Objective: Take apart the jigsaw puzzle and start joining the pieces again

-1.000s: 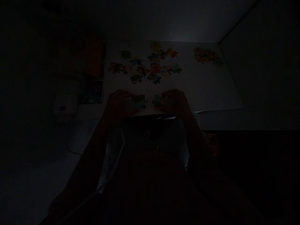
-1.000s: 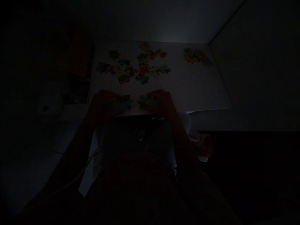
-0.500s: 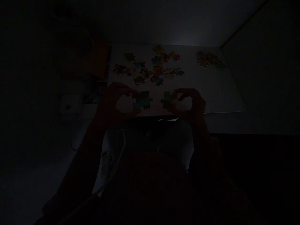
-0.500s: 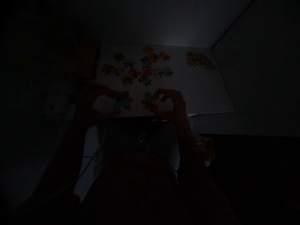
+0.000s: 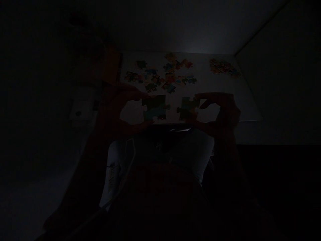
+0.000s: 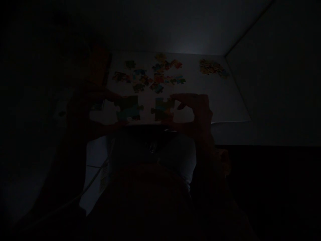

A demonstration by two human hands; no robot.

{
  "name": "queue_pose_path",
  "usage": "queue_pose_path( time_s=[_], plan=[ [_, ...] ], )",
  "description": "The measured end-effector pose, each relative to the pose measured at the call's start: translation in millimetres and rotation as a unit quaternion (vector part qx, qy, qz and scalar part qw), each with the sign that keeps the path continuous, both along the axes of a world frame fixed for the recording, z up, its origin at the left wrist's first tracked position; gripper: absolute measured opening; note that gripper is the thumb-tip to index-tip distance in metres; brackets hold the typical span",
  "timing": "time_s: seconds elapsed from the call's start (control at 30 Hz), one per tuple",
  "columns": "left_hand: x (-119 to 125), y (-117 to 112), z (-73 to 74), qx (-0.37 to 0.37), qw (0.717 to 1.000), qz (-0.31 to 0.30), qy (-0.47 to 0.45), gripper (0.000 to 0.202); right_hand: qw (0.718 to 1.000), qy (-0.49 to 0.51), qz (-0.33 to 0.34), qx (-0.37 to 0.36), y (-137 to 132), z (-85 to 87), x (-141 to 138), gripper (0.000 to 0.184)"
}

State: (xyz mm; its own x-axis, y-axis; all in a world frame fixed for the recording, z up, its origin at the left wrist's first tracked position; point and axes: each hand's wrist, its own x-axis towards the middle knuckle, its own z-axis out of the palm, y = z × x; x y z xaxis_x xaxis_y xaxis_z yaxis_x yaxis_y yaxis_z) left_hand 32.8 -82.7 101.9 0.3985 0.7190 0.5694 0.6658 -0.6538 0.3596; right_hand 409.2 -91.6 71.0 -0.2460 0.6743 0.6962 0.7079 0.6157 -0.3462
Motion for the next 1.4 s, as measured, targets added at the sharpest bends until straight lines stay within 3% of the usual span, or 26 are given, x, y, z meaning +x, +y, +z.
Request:
queue_pose_path(
  time_s=[0.1,0.3,0.47,0.57,0.8,0.9,1.13,1.27,1.4],
  plan=[
    [0.5,-0.4,2.2,0.025,1.000,-0.012,-0.013,0.059,0.999,0.003,0.004,0.038,1.7,5.2,-2.5,0.065],
    [-2.8,-3.5,5.9,-0.020,0.999,0.015,0.026,0.061,0.996,0.004,0.030,0.083,4.0,13.1,-5.7,0.067],
    [-1.9,-0.3,3.7,0.082,0.996,-0.023,-0.009,0.063,0.996,0.014,0.026,0.080,2.4,14.6,-7.3,0.068],
    [-0.7,0.6,4.9,0.101,0.994,-0.043,-0.011,0.064,0.997,0.012,0.028,0.071,-0.1,15.0,-5.6,0.071],
    [0.1,-6.4,13.5,0.014,0.999,0.019,0.023,0.059,0.999,-0.016,0.011,0.041,-3.7,15.3,-1.6,0.075],
    [0.7,-6.4,14.9,0.005,1.000,0.017,0.022,0.059,0.998,-0.004,0.027,0.056,-3.0,13.3,-1.1,0.078],
    [3.1,-7.8,16.0,-0.024,0.999,0.024,0.023,0.065,1.000,-0.030,0.003,-0.006,-4.3,8.8,5.2,0.070],
    [2.2,-4.3,6.8,-0.016,0.999,0.030,0.014,0.060,0.999,-0.041,-0.024,-0.002,1.7,1.4,0.6,0.067],
    [-4.0,11.0,-21.8,-0.014,1.000,0.016,-0.006,0.059,0.998,-0.047,-0.024,-0.035,23.8,-31.6,-11.8,0.065]
  ],
)
